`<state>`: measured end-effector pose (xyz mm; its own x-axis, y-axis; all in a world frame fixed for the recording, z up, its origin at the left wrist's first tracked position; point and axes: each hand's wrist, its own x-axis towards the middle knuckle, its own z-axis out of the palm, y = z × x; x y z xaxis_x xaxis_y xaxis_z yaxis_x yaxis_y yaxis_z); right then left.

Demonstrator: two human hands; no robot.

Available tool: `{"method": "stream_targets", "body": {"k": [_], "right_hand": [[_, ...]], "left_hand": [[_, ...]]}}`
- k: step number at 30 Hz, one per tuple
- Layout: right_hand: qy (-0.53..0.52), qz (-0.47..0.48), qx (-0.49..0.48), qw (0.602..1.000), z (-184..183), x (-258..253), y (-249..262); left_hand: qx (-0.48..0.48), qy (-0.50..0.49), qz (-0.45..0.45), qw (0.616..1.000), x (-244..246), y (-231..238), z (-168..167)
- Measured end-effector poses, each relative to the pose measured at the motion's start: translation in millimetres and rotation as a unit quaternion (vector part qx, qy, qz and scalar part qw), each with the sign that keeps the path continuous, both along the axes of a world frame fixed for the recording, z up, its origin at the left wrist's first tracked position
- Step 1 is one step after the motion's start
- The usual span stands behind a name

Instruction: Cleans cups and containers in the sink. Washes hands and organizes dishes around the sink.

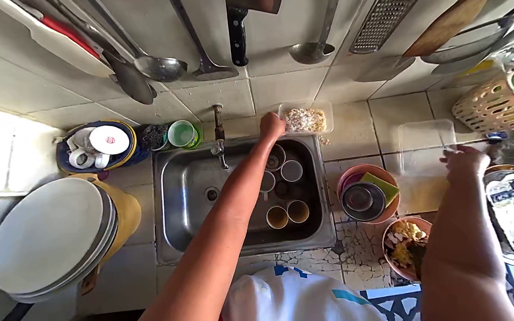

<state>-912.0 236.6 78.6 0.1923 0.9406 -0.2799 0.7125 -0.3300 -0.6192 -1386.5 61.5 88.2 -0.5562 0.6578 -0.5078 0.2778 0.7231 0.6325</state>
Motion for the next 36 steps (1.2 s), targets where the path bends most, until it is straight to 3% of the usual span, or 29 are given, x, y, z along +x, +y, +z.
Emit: {"method": "stream_targets", "body": {"k": [3,6,9,11,14,16,18,20,22,25,27,29,31,33,36], "right_hand": [[0.064,0.101,0.073,0.99,53,-23,-14],[0.054,0.274,0.138,0.95,91,-88,-21],[0.012,0.466,0.204,0.861,92,-198,-38],[0.024,0.529,0.207,0.823,80,-267,-51],[0.026,0.544,0.229,0.807,51,-340,-59],[-0.001,0.51,0.296,0.807,34,-365,-71],[-0.041,0.474,0.369,0.798,14,-373,-79],[-0.041,0.442,0.393,0.805,5,-375,-90],[0.011,0.417,0.399,0.816,15,-381,-119],[0.181,0.425,0.243,0.853,30,-399,-205],[0.33,0.376,0.048,0.864,8,-417,-263],[0.437,0.235,-0.116,0.861,-27,-431,-300],[0.536,0.105,-0.225,0.807,-51,-441,-315],[0.593,0.059,-0.294,0.747,-66,-441,-324],[0.602,0.053,-0.313,0.733,-74,-448,-329]], "left_hand": [[-0.002,-0.008,0.037,0.999,-25,-20,-4],[0.011,-0.079,0.066,0.995,-37,-32,-5],[0.037,-0.133,0.082,0.987,-41,-39,-2],[0.07,-0.114,0.093,0.987,-39,-48,1],[0.214,-0.081,0.181,0.956,-24,-76,9],[0.293,-0.133,0.218,0.922,2,-113,16],[0.303,-0.212,0.237,0.898,35,-159,15],[0.315,-0.291,0.344,0.835,47,-187,-2],[0.336,-0.351,0.469,0.738,37,-199,-19],[0.402,-0.427,0.538,0.606,13,-203,-38],[0.445,-0.483,0.535,0.532,5,-198,-42],[0.471,-0.502,0.492,0.533,6,-200,-52],[0.477,-0.466,0.518,0.536,5,-203,-65],[0.457,-0.422,0.557,0.55,4,-209,-76],[0.463,-0.417,0.551,0.555,-2,-212,-81]]}}
